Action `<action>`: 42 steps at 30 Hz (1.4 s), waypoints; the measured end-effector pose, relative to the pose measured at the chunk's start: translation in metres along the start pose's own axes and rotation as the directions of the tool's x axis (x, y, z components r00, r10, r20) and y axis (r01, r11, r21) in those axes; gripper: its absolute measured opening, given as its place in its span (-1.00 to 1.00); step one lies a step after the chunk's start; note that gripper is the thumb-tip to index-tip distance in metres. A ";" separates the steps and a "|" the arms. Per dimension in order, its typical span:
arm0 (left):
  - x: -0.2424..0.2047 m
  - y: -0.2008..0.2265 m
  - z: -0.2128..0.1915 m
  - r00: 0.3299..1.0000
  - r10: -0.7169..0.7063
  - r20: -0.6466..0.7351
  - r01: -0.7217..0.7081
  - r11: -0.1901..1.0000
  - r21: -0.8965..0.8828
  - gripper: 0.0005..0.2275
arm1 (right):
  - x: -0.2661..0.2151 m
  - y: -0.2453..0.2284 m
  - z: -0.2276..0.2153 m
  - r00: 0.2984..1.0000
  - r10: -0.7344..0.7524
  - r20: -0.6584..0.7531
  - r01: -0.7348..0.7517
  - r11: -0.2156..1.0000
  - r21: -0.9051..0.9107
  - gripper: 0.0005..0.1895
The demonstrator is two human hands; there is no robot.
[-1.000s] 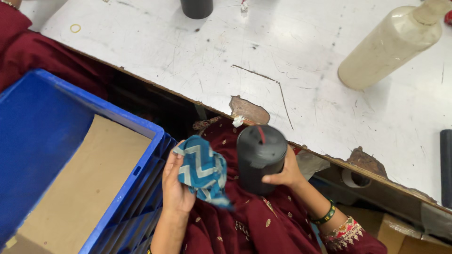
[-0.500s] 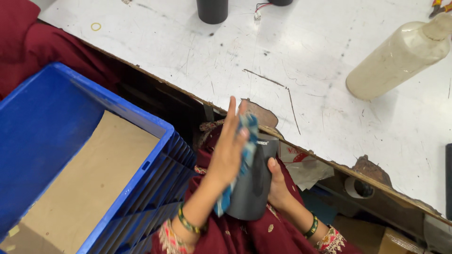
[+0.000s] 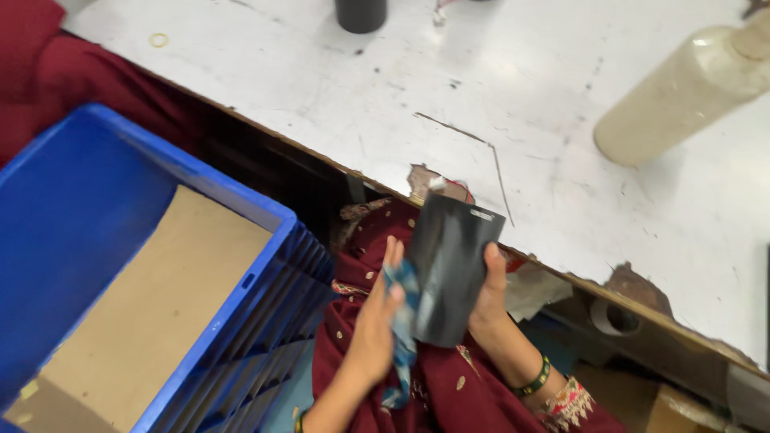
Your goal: The person wipes the exterior and interior of several black cylindrical objects using a blue patterned cloth. They handle each cylinder one at a time, rotating it to clean all sides, and place the cleaned items on a white table.
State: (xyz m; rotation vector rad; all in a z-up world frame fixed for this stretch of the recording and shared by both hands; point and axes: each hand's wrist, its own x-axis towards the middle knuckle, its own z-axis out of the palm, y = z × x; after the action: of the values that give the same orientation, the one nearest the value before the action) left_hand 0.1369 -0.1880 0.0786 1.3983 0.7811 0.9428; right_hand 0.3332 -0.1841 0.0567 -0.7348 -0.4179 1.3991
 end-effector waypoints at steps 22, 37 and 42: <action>0.080 0.079 0.004 0.992 0.127 0.008 -0.121 0.919 0.375 -0.43 | -0.028 0.041 -0.011 0.983 0.185 0.003 -0.185 0.982 -0.045 -0.13; -0.006 -0.033 -0.005 0.833 -0.511 0.212 0.493 0.512 -0.703 -0.40 | -0.007 0.000 0.008 0.998 0.063 0.013 -0.063 0.998 0.006 0.02; -0.011 -0.057 0.009 0.672 -0.665 0.326 0.512 0.099 -0.853 -0.37 | -0.013 -0.001 -0.009 0.967 -0.016 0.255 0.054 0.988 -0.143 0.07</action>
State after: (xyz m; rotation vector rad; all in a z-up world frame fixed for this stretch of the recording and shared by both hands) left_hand 0.1449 -0.1991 0.0218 -0.0854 0.6437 0.5904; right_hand 0.3382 -0.1985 0.0525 -0.6671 -0.7390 1.4438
